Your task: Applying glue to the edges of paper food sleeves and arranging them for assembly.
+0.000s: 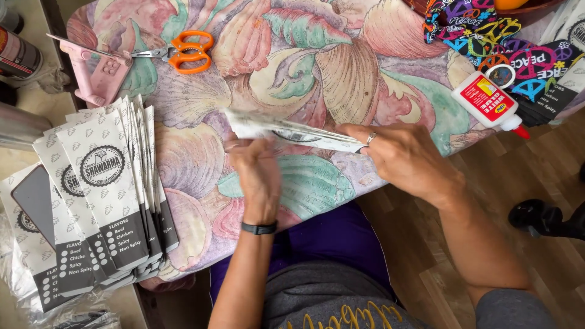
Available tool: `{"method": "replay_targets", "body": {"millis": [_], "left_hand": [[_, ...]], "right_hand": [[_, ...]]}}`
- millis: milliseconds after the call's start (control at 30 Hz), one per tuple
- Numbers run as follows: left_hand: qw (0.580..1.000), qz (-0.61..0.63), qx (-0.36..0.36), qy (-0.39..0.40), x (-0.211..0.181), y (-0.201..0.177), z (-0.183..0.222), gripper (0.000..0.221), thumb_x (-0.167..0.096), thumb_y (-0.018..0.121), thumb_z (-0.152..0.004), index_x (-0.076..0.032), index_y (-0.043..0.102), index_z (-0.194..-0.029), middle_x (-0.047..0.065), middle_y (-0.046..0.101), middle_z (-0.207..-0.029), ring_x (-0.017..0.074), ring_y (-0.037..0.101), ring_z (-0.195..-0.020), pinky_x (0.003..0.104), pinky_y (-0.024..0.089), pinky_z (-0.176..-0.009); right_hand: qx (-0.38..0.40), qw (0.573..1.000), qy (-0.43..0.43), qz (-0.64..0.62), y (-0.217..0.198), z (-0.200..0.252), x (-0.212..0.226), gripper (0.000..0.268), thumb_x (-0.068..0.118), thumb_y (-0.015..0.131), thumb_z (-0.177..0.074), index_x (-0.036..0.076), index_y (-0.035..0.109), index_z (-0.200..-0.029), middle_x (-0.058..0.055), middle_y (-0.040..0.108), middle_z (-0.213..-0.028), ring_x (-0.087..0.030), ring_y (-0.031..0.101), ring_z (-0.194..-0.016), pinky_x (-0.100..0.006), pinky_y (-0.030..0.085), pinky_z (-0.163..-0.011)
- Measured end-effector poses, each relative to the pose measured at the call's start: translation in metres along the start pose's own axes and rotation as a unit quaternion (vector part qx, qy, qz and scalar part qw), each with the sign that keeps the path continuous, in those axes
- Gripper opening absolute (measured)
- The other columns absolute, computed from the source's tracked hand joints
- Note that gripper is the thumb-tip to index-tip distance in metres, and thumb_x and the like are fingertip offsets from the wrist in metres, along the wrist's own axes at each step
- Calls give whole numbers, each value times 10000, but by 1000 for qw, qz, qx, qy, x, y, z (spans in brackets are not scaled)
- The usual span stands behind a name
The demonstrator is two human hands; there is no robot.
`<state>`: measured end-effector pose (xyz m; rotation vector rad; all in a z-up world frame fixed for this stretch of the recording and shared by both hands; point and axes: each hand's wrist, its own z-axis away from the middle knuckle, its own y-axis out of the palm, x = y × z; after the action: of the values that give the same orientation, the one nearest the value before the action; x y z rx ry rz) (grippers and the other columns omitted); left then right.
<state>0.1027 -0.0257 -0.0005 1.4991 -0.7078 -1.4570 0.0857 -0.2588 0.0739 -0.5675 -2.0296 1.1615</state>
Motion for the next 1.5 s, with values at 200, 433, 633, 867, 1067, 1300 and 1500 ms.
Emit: {"method": "replay_targets", "body": {"millis": [200, 433, 633, 867, 1067, 1300, 1500], "left_hand": [[809, -519, 17, 276, -42, 12, -2, 1025, 64, 714, -628, -121, 331, -1561, 198, 556, -1438, 406, 440, -1445, 624, 164, -1265], [799, -544, 144, 211, -43, 2, -13, 749, 75, 737, -630, -60, 609, -1355, 147, 713, -1191, 256, 615, -1119, 425, 401, -1098], [811, -523, 167, 201, -33, 6, -6, 626, 90, 774, -677, -1, 650, -1284, 199, 724, -1131, 306, 659, -1114, 440, 430, -1085], [823, -512, 161, 187, -31, 3, -5, 618, 62, 851, -702, -5, 636, -1278, 171, 725, -990, 264, 704, -988, 397, 499, -994], [801, -541, 146, 212, -28, 1, -7, 580, 15, 889, -718, 4, 637, -1241, 188, 731, -968, 280, 710, -929, 422, 516, -968], [799, -541, 151, 215, -25, 2, -7, 544, 37, 888, -718, 30, 649, -1207, 203, 725, -945, 290, 719, -913, 443, 520, -971], [802, -536, 157, 213, -25, 4, -7, 536, 54, 864, -730, 55, 632, -1213, 218, 715, -954, 299, 708, -923, 460, 514, -977]], "right_hand": [[12, 998, 20, 63, 8, 8, -31, 449, 57, 828, -778, 105, 750, -1217, -157, 783, -910, -328, 769, -906, -434, 575, -850], [-103, 981, 153, -58, 6, 51, -56, 521, 172, 924, -735, 141, 753, -1226, -62, 760, -1138, -238, 713, -1057, -359, 531, -928], [-252, 879, 172, -367, 44, 59, -51, 821, 23, 856, -763, 32, 420, -1457, -185, 599, -1417, -204, 609, -1123, -327, 512, -986], [-275, 855, 115, -425, 43, 62, -56, 722, -214, 627, -769, -101, 354, -1428, -254, 542, -1429, -308, 550, -1359, -418, 475, -1145], [-276, 882, 166, -345, 35, 70, -61, 392, -161, 575, -917, -103, 569, -1305, -230, 693, -1278, -261, 649, -1234, -404, 496, -1095], [-324, 882, 195, -283, 41, 77, -72, 198, -132, 658, -938, -71, 665, -1126, -197, 739, -1099, -211, 704, -1034, -363, 591, -930], [-332, 897, 171, -238, 44, 81, -80, 103, -146, 715, -908, -96, 695, -996, -208, 719, -1011, -281, 737, -964, -366, 616, -848]]}}
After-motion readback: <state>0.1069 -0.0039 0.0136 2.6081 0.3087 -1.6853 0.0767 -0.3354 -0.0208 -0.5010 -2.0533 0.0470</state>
